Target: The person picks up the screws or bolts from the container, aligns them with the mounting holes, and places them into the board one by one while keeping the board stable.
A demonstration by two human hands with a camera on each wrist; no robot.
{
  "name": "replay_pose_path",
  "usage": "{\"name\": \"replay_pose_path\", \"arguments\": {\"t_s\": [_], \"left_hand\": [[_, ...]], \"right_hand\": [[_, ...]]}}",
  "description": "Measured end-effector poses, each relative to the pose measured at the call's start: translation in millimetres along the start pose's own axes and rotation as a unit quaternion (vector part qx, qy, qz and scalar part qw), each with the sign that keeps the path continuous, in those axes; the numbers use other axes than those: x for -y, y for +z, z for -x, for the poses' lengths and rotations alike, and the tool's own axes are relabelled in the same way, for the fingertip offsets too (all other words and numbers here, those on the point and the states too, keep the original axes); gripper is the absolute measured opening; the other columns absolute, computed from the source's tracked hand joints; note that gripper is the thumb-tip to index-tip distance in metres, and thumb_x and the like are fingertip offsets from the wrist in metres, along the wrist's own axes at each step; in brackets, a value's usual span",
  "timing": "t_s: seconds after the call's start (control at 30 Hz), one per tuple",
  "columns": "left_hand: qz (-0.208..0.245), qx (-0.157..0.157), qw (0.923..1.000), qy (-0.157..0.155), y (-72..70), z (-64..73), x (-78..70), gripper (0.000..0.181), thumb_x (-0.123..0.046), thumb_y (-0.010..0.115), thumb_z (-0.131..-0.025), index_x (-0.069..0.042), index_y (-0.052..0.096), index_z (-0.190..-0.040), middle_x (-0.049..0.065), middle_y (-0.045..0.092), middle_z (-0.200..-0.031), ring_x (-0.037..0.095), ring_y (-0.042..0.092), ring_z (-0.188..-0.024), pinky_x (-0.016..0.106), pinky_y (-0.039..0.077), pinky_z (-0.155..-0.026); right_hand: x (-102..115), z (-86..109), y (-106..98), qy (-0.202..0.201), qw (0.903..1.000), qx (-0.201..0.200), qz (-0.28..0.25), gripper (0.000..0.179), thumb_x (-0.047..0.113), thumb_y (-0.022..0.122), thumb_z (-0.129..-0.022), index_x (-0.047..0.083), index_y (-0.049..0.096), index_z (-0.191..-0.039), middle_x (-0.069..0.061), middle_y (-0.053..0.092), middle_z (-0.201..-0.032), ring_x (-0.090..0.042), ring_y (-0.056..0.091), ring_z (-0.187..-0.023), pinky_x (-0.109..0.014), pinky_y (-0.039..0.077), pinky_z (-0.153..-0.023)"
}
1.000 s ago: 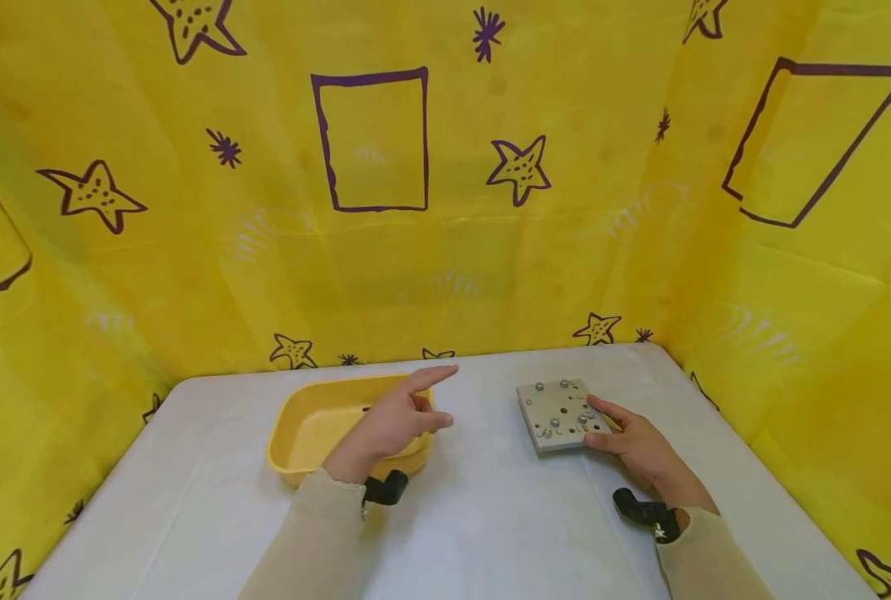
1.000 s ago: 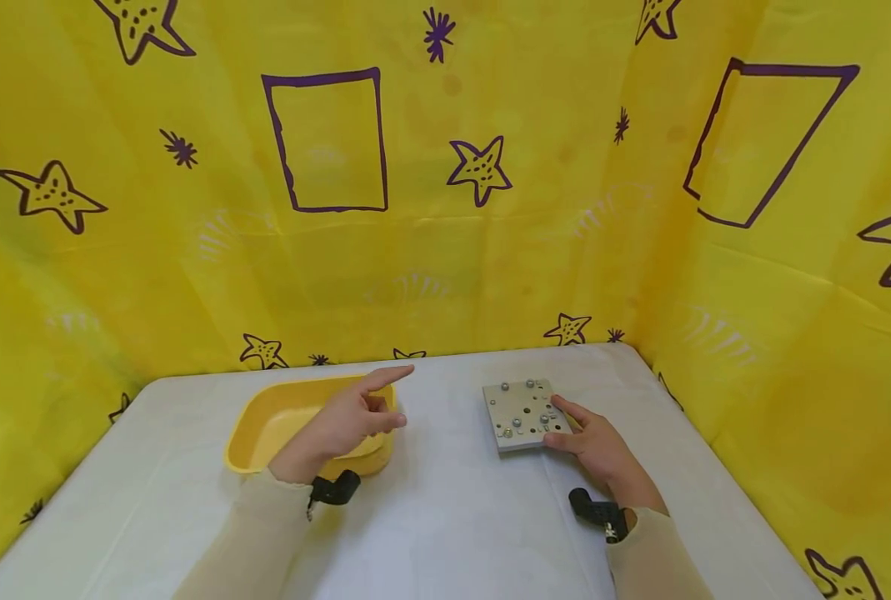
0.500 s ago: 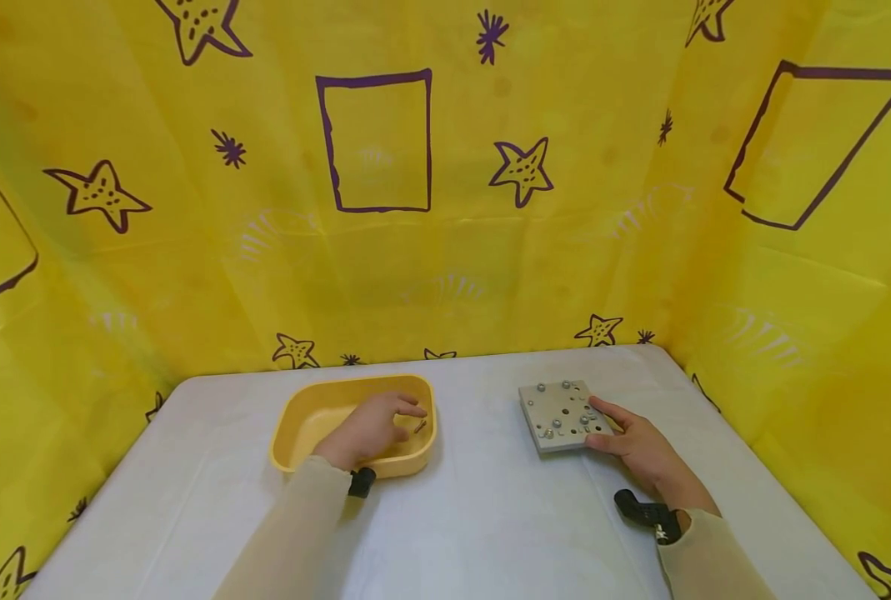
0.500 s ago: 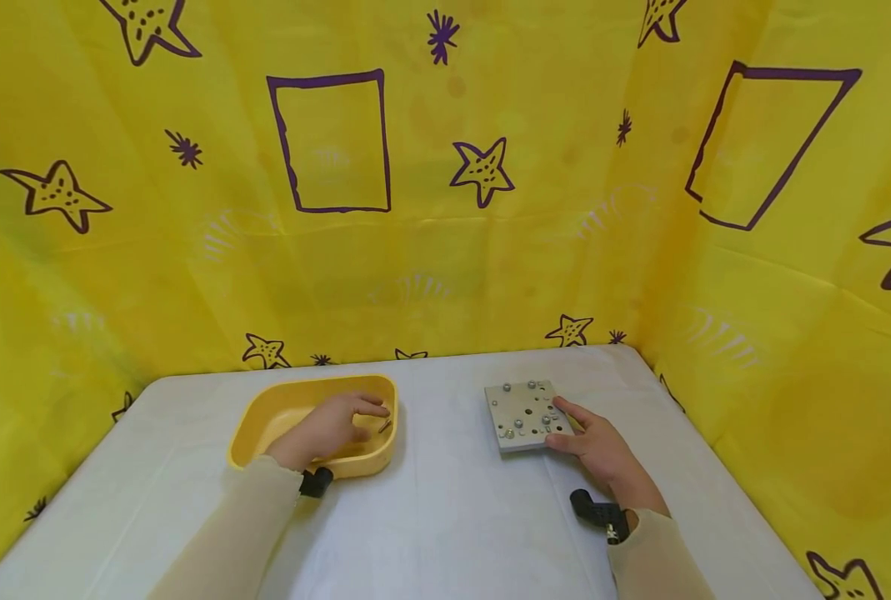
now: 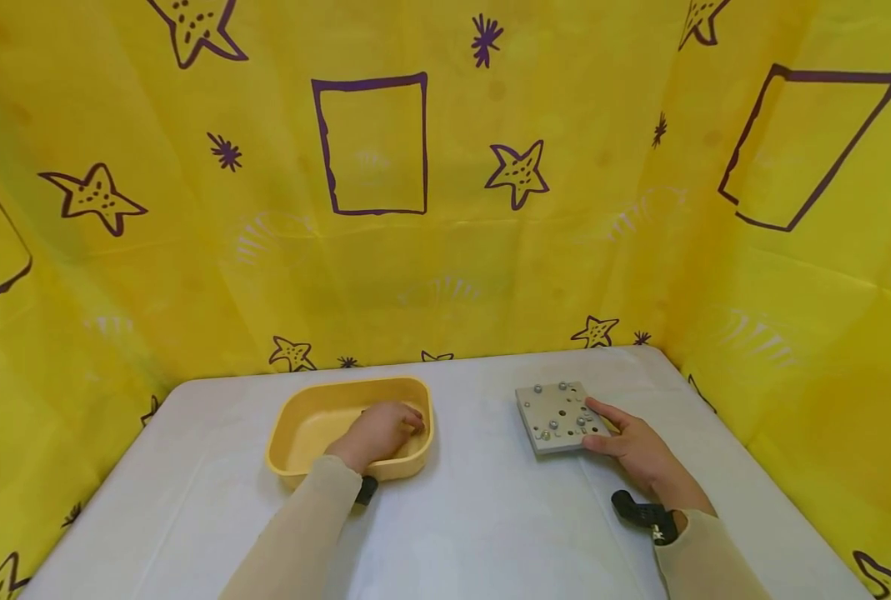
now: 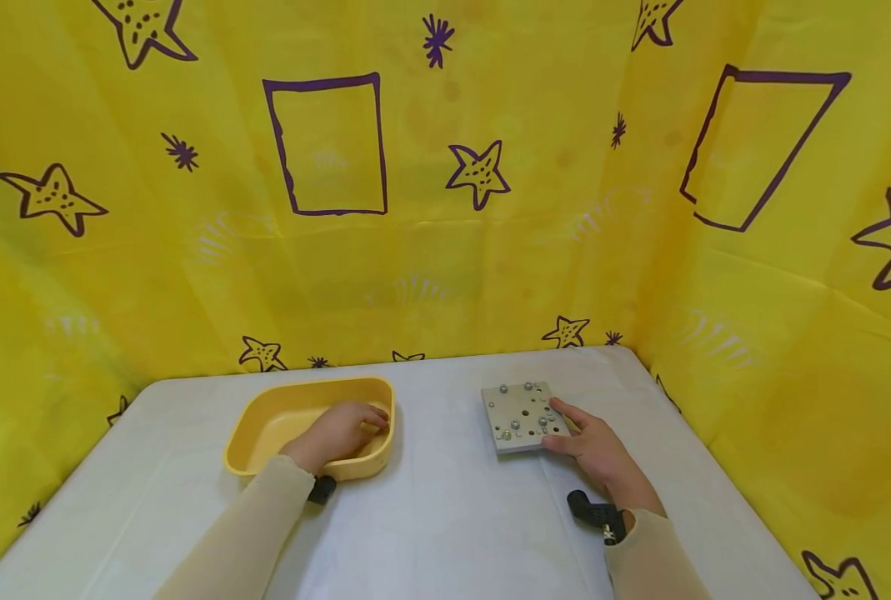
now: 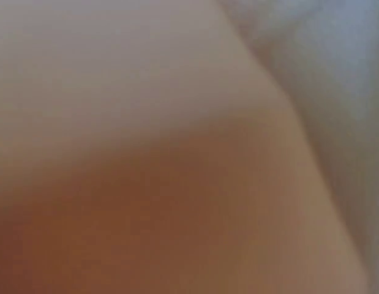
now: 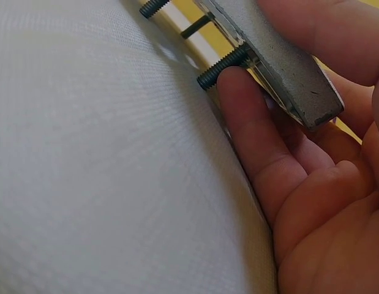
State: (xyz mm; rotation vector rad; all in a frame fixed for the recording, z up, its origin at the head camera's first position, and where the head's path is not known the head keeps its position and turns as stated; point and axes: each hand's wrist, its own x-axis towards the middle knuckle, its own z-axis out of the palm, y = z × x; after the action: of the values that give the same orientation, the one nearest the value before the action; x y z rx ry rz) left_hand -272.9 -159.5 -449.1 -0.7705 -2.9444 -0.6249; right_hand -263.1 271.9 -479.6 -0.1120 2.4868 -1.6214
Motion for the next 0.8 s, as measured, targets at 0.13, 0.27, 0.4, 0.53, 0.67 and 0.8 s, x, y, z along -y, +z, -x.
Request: {"name": "replay_pose_path", "arguments": {"t_s": [0.13,0.27,0.4,0.53,0.67,0.8], "left_hand": [[-0.012,0.009,0.9999,0.002,-1.3,-0.5,-0.3,0.021,0.001,0.067,-0.09,-0.011,0.079,-0.102,0.003,0.072,-0.11,0.028,0.063,-0.109,0.044,0.045,-0.098],[-0.035,0.012,0.9993,0.009,-1.2,-0.8,0.3,0.021,0.003,0.068,-0.088,-0.011,0.079,-0.099,0.004,0.071,-0.11,0.028,0.063,-0.109,0.044,0.046,-0.097],[-0.054,0.008,0.9985,-0.004,-1.6,0.1,-1.2,0.017,0.001,0.071,-0.087,-0.012,0.078,-0.095,0.004,0.07,-0.109,0.027,0.064,-0.105,0.042,0.048,-0.094],[-0.063,0.005,0.9977,-0.025,-2.3,0.4,-3.3,0.014,-0.003,0.073,-0.086,-0.014,0.078,-0.093,0.001,0.069,-0.103,0.025,0.065,-0.098,0.041,0.05,-0.091],[-0.072,0.004,0.9971,-0.024,-1.7,-0.9,-4.0,0.014,-0.004,0.072,-0.087,-0.014,0.079,-0.093,0.0,0.068,-0.1,0.025,0.065,-0.095,0.04,0.05,-0.089],[-0.046,-0.002,0.9979,-0.045,-1.2,-1.6,-3.5,0.018,-0.003,0.067,-0.089,-0.012,0.078,-0.1,0.001,0.07,-0.102,0.025,0.065,-0.099,0.041,0.049,-0.091]], "right_hand": [[0.4,0.4,-0.4,-0.005,1.0,0.0,0.006,0.094,0.045,0.083,-0.078,0.018,0.036,-0.156,-0.018,0.023,-0.161,-0.042,0.013,-0.146,-0.063,0.006,-0.112],[-0.1,0.2,-0.5,-0.007,1.0,0.0,0.006,0.094,0.044,0.082,-0.078,0.019,0.036,-0.156,-0.018,0.023,-0.161,-0.041,0.012,-0.147,-0.062,0.007,-0.113],[-0.3,0.1,0.2,-0.003,1.0,0.0,0.002,0.094,0.044,0.082,-0.078,0.019,0.036,-0.156,-0.017,0.023,-0.161,-0.041,0.013,-0.147,-0.062,0.006,-0.113],[-0.2,0.2,0.8,0.004,1.0,-0.002,-0.001,0.093,0.043,0.082,-0.078,0.02,0.036,-0.156,-0.016,0.023,-0.161,-0.04,0.012,-0.147,-0.062,0.006,-0.113],[-0.3,0.6,1.3,0.009,0.9999,-0.002,-0.006,0.093,0.042,0.082,-0.078,0.022,0.037,-0.156,-0.015,0.022,-0.162,-0.04,0.012,-0.147,-0.062,0.006,-0.113],[0.5,1.0,1.6,0.009,0.9999,-0.001,-0.011,0.092,0.041,0.083,-0.078,0.021,0.037,-0.156,-0.015,0.022,-0.162,-0.04,0.011,-0.147,-0.061,0.006,-0.113]]}}
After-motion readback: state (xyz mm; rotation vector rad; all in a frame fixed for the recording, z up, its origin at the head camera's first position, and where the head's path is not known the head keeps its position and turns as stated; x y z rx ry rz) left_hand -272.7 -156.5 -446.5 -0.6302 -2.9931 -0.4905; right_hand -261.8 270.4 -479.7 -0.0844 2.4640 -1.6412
